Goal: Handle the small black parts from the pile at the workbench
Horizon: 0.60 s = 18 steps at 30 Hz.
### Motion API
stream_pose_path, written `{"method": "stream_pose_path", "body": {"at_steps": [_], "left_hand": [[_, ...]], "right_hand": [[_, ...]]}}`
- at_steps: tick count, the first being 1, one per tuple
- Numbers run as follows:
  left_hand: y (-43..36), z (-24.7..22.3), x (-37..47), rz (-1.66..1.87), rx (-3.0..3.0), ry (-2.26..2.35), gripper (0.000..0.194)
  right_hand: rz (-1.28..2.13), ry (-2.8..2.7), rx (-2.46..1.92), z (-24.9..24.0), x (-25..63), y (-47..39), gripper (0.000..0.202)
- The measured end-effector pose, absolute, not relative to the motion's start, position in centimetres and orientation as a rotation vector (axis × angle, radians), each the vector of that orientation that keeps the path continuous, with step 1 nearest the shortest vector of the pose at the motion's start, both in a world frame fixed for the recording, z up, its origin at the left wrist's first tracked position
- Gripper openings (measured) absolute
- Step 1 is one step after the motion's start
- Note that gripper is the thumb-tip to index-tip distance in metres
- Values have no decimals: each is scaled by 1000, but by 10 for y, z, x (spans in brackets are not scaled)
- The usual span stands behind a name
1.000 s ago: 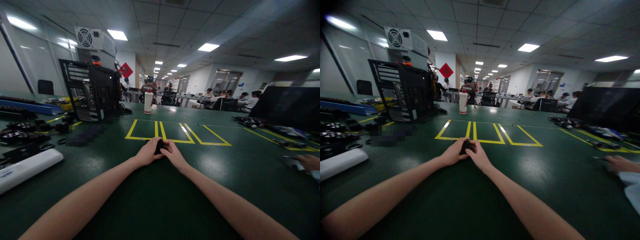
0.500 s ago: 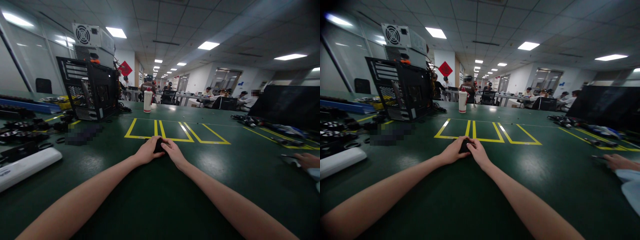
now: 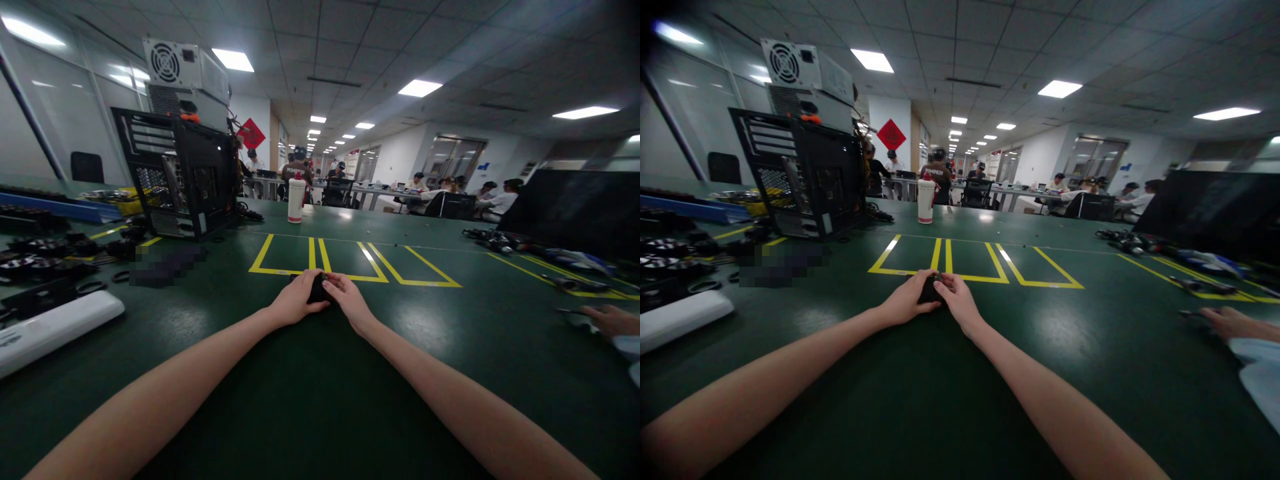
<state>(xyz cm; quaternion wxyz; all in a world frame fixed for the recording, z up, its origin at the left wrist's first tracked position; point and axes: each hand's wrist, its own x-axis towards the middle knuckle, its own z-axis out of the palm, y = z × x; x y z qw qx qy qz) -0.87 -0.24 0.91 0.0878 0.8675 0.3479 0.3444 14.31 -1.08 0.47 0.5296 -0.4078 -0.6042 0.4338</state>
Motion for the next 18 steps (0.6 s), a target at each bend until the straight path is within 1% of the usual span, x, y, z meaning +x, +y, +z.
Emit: {"method": "stream_pose_path", "body": {"at_steps": [5,9,12,15,18], "left_hand": [[-3,9,-9,1018,2584,1030,61],[-5,12,-9,995,2572,1049,60],[-6,13,-10,989,2570,1048,61],[-5,12,-9,990,2572,1042,60],[-4,11,-9,992,2569,1050,60]], "right_hand": [[1062,-1486,-920,6,142,-13,19],[1058,-1482,-859,8,142,-18,18],[1045,-1481,-881,8,142,-19,13],[1023,-1468,-908,7,143,-16,16],[1054,-1442,-955,5,144,-12,25]]}}
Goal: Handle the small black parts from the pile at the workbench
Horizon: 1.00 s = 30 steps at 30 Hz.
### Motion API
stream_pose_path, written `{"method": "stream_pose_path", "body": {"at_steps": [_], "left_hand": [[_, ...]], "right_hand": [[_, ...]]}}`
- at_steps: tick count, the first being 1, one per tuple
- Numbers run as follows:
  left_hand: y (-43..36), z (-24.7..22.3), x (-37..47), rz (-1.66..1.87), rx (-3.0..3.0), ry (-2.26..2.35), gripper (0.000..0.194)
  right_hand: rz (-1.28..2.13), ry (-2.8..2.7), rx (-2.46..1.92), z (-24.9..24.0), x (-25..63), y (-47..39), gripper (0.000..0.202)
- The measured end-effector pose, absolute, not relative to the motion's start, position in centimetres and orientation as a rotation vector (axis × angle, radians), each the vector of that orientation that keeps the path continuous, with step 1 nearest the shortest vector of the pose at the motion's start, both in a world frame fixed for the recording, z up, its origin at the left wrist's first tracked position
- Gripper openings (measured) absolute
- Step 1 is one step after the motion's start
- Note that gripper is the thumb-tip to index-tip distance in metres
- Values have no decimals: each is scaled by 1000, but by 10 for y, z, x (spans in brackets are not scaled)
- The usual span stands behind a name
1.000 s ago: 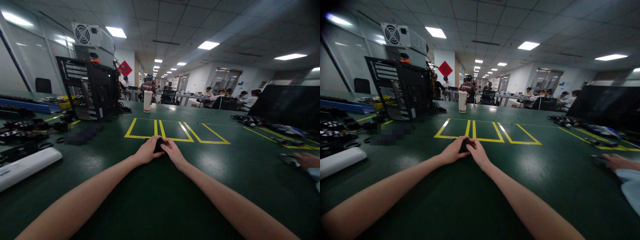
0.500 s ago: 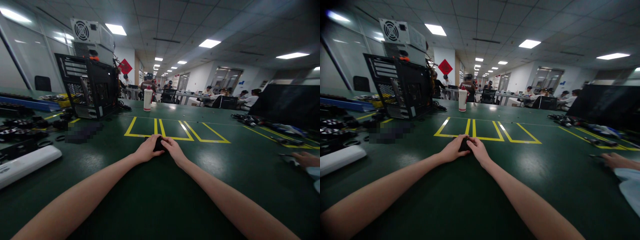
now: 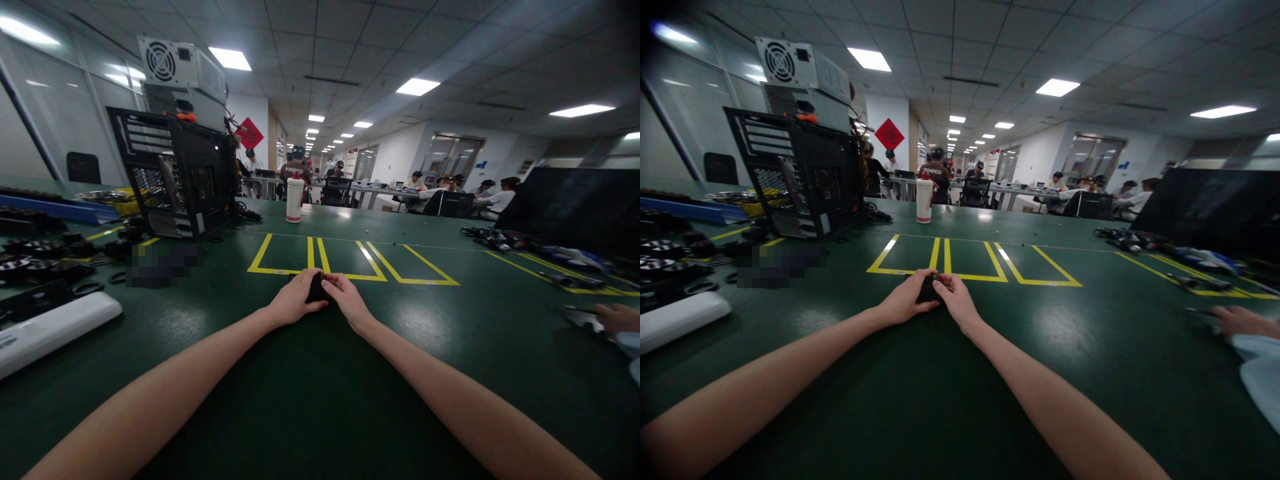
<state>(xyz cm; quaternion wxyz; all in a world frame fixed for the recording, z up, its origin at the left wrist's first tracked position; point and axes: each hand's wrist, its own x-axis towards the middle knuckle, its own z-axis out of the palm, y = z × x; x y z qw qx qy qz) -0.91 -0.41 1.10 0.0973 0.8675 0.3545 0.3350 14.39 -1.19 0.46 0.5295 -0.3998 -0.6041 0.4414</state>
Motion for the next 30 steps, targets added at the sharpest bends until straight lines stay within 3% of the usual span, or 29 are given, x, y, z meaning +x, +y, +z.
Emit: {"method": "stream_pose_path", "body": {"at_steps": [12,20,30], "left_hand": [[-2,9,-9,1022,2568,1045,62],[-4,10,-9,1008,2558,1051,60],[-4,11,-8,1013,2560,1034,60]], "right_hand": [[1033,-1488,-890,8,142,-19,15],[1115,-1461,-974,2,145,-10,27],[1015,-1478,-905,10,142,-19,13]]}}
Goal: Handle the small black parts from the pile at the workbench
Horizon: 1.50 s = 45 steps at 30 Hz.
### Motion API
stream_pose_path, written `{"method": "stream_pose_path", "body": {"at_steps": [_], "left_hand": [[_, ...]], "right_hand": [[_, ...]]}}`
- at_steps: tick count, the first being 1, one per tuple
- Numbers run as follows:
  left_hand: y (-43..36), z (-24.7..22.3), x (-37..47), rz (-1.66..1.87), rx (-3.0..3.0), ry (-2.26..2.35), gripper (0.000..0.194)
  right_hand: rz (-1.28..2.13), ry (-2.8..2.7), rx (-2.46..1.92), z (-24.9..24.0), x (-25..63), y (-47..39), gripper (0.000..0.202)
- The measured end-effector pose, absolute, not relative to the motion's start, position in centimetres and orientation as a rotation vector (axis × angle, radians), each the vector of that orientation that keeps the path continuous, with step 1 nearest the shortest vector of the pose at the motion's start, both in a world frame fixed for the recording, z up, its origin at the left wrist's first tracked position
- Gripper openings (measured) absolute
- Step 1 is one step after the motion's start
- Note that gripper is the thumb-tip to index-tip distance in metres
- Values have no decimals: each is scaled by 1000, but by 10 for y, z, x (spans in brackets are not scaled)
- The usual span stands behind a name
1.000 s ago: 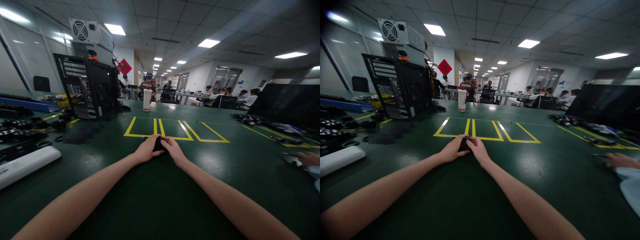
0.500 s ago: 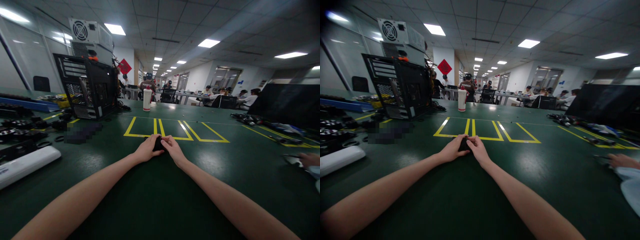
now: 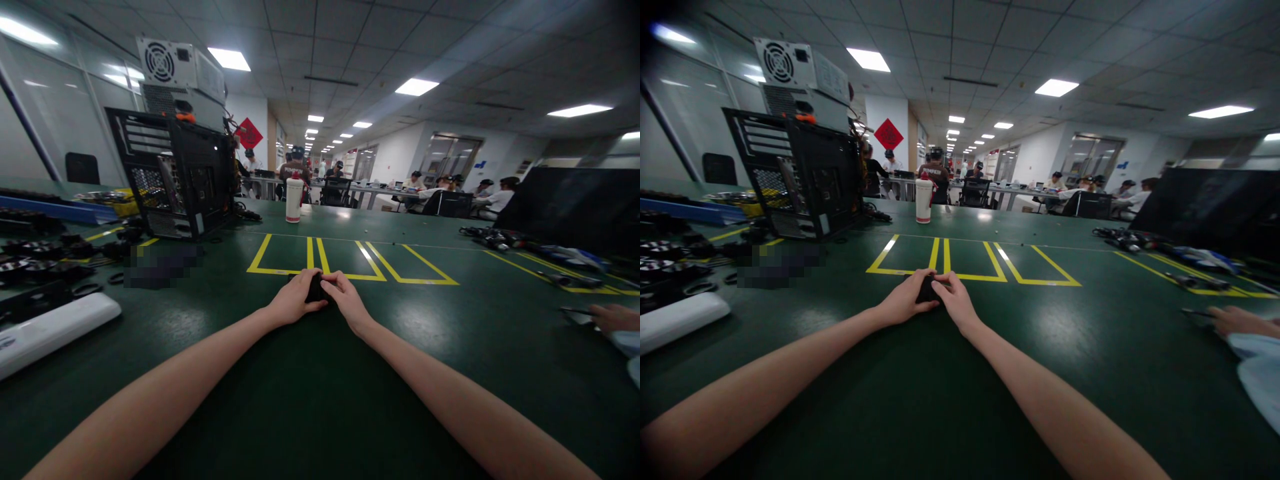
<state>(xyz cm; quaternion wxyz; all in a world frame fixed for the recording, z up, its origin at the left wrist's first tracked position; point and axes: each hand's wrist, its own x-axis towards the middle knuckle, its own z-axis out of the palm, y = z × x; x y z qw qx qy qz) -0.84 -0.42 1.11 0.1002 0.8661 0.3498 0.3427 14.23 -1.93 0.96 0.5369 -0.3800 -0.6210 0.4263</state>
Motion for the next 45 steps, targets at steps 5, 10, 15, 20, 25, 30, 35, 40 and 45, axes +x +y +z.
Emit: {"method": "stream_pose_path", "body": {"at_steps": [5,10,15,20,25,30,35,40,45], "left_hand": [[-4,11,-9,1008,2562,1029,59],[-4,10,-9,1009,2566,1031,60],[-2,9,-9,1029,2578,1029,61],[-2,8,-9,1021,2578,1037,60],[-3,10,-9,1016,2578,1033,60],[-5,12,-9,987,2565,1041,59],[-4,11,-9,988,2570,1056,60],[-3,10,-9,1001,2569,1043,59],[-2,9,-8,1019,2581,1035,60]], "right_hand": [[1002,-1459,-942,6,144,-14,21],[1099,-1457,-974,4,145,-11,23],[1044,-1454,-905,9,142,-17,14],[1022,-1462,-909,7,142,-16,16],[1068,-1470,-964,5,144,-11,22],[1065,-1484,-918,9,142,-17,18],[1035,-1484,-919,11,142,-21,12],[1034,-1460,-964,7,143,-15,23],[1074,-1446,-958,9,141,-14,19]]}}
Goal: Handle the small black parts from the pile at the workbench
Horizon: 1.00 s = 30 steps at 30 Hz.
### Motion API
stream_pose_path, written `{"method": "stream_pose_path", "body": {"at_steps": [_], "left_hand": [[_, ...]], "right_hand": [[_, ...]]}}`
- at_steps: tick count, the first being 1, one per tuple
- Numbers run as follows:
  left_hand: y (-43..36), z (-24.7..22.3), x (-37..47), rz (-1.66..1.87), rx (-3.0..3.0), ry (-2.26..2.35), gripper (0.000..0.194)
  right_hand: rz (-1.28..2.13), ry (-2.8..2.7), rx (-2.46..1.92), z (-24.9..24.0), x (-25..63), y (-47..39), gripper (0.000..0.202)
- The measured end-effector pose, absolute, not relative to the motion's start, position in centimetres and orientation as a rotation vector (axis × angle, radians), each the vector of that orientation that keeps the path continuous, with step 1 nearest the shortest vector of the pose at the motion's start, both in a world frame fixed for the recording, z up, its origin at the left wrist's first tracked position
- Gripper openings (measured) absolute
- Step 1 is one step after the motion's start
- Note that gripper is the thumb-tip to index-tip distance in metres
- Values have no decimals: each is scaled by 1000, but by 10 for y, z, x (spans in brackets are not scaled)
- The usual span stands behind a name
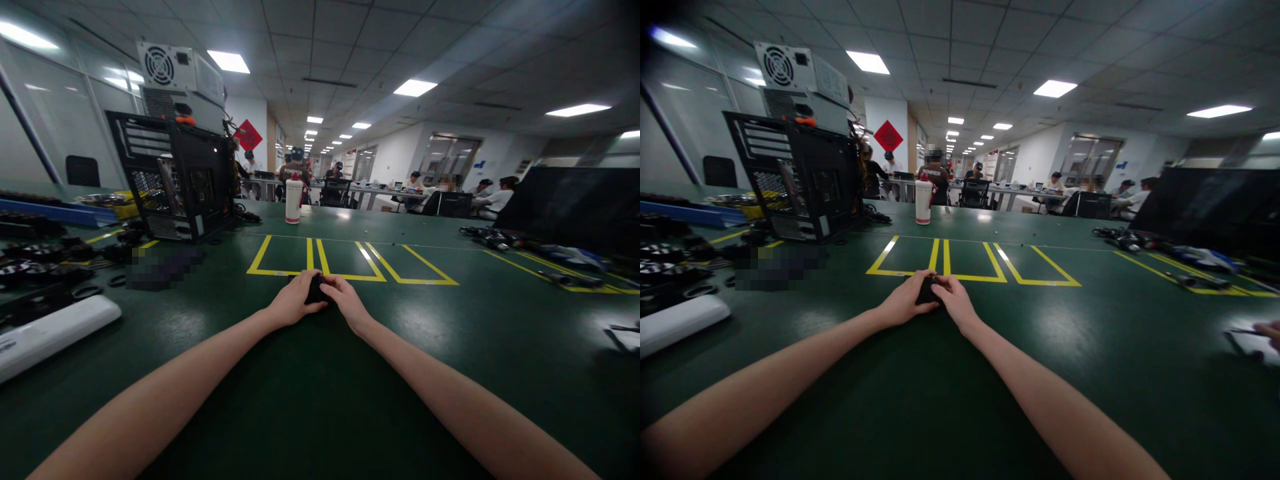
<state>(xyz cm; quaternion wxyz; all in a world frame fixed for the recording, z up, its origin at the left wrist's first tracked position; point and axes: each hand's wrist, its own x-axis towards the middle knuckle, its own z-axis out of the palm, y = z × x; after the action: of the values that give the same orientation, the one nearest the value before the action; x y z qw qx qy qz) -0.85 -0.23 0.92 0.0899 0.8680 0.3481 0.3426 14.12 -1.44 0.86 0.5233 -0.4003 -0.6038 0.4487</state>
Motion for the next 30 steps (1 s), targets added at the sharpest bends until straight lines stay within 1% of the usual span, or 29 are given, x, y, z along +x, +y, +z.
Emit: {"method": "stream_pose_path", "body": {"at_steps": [7,11,14,17,20,26,30], "left_hand": [[-2,10,-8,1016,2560,1039,61],[-3,10,-8,1010,2561,1037,60],[-4,11,-8,997,2559,1046,59],[-5,12,-9,989,2558,1051,59],[-5,12,-9,988,2561,1050,59],[-3,10,-9,1013,2565,1045,60],[-3,10,-9,1020,2573,1042,60]], "right_hand": [[1029,-1442,-927,9,141,-18,13],[1011,-1439,-936,4,144,-12,21],[1084,-1433,-971,2,145,-9,28],[1118,-1437,-988,5,144,-10,25],[1097,-1449,-953,9,143,-16,19],[1053,-1449,-890,12,141,-21,13],[1048,-1427,-891,8,141,-17,18]]}}
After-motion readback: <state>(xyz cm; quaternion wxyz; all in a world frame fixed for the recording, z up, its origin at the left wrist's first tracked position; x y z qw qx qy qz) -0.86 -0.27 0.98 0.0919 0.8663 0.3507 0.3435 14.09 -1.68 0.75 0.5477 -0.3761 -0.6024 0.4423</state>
